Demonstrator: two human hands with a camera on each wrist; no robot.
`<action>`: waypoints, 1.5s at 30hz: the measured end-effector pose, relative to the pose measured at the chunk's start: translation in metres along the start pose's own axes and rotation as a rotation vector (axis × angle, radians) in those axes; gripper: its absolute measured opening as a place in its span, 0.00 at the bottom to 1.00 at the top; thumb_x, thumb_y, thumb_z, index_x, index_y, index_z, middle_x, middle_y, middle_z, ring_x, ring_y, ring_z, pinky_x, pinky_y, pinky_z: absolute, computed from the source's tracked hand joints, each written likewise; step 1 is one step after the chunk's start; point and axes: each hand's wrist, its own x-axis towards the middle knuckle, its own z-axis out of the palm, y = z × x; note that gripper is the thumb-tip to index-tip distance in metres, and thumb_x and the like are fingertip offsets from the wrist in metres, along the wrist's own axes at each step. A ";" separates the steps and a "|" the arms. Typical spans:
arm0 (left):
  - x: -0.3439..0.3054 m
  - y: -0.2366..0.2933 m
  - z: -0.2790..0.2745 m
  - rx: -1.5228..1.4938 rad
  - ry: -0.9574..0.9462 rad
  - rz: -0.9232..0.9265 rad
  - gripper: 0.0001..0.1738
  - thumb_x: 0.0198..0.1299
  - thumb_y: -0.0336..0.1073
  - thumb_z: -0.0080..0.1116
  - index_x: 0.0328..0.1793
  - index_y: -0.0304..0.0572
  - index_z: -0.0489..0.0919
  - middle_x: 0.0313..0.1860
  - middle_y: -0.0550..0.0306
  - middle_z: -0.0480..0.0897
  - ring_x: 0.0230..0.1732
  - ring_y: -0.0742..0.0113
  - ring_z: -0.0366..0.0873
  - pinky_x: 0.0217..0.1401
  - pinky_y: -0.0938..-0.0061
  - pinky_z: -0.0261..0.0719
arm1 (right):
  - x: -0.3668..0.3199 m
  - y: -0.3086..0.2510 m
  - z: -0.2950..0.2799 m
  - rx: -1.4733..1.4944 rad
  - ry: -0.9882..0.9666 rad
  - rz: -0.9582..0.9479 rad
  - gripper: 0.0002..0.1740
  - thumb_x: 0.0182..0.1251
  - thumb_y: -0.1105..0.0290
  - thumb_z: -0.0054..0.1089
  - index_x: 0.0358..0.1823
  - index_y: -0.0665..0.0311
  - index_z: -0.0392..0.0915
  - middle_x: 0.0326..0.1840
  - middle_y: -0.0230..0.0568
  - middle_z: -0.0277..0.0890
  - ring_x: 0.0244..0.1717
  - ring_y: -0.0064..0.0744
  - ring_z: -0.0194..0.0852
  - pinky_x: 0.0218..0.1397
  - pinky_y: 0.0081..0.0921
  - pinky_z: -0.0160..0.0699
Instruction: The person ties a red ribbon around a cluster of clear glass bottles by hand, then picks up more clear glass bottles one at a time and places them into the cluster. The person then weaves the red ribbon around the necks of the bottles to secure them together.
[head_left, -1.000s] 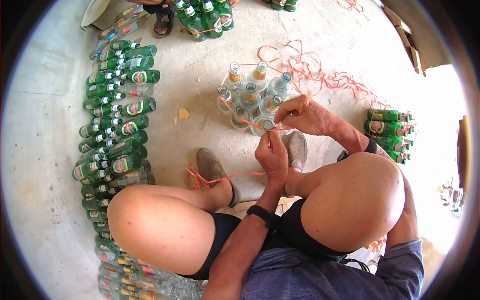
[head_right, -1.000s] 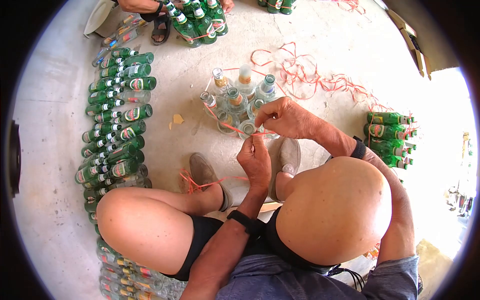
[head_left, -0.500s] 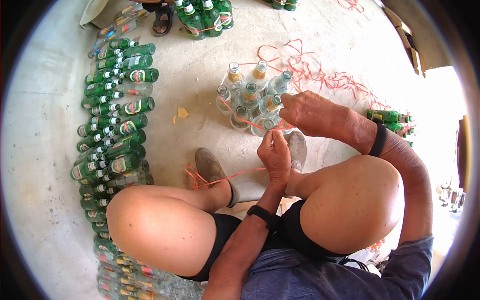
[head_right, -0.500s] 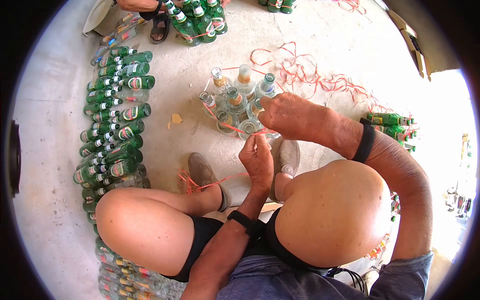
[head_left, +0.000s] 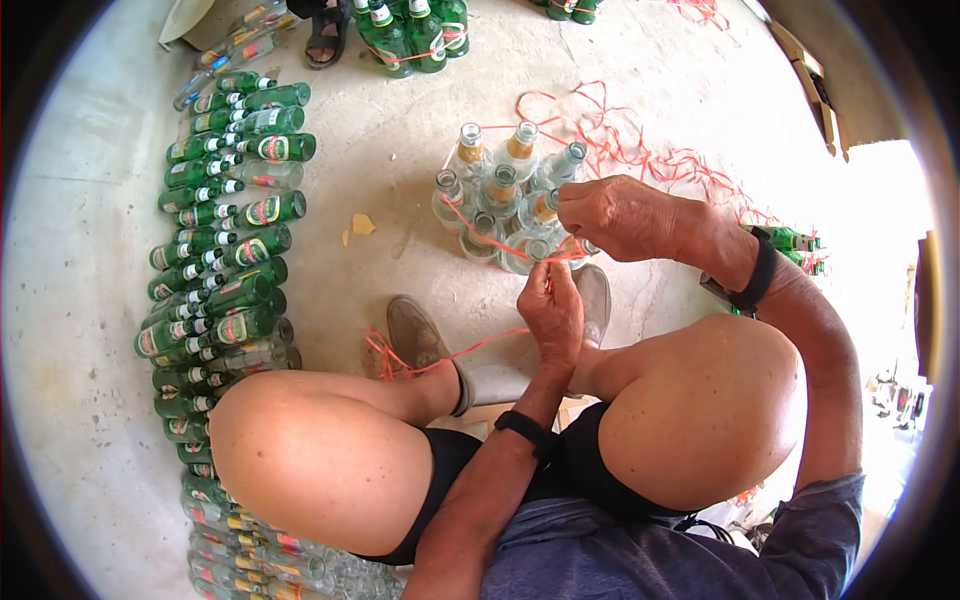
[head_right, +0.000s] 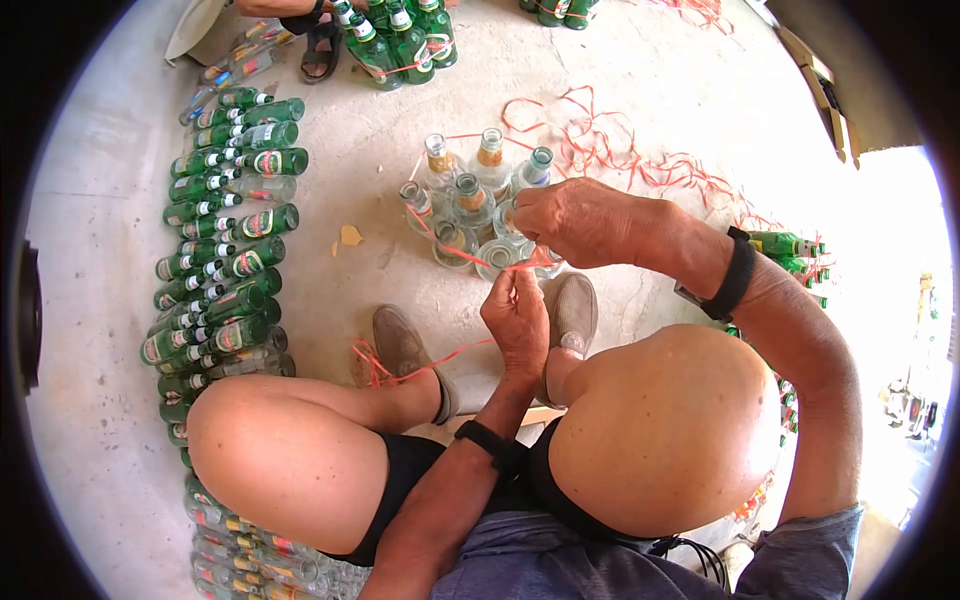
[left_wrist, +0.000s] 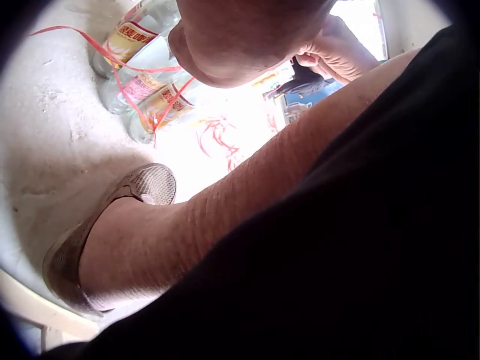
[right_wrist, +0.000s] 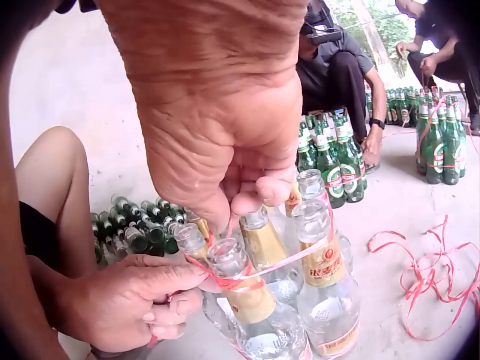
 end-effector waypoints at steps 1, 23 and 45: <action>-0.001 -0.001 0.000 0.002 -0.008 -0.011 0.14 0.78 0.32 0.57 0.38 0.28 0.80 0.24 0.59 0.70 0.30 0.75 0.64 0.32 0.71 0.69 | -0.003 0.001 0.001 0.027 -0.021 0.028 0.03 0.68 0.78 0.62 0.37 0.66 0.76 0.38 0.45 0.78 0.39 0.52 0.86 0.39 0.45 0.86; 0.000 0.003 -0.002 0.034 -0.055 0.029 0.13 0.80 0.34 0.59 0.51 0.30 0.88 0.31 0.70 0.77 0.33 0.80 0.66 0.35 0.76 0.69 | 0.001 0.012 -0.001 0.264 -0.023 0.134 0.04 0.71 0.74 0.57 0.36 0.65 0.77 0.28 0.49 0.80 0.32 0.52 0.84 0.38 0.47 0.81; -0.001 0.002 0.000 -0.004 -0.047 0.017 0.10 0.77 0.34 0.62 0.46 0.31 0.86 0.28 0.69 0.73 0.30 0.79 0.64 0.32 0.76 0.67 | 0.018 0.011 -0.013 0.574 -0.025 0.184 0.03 0.67 0.76 0.62 0.37 0.65 0.84 0.29 0.36 0.82 0.33 0.24 0.81 0.39 0.31 0.80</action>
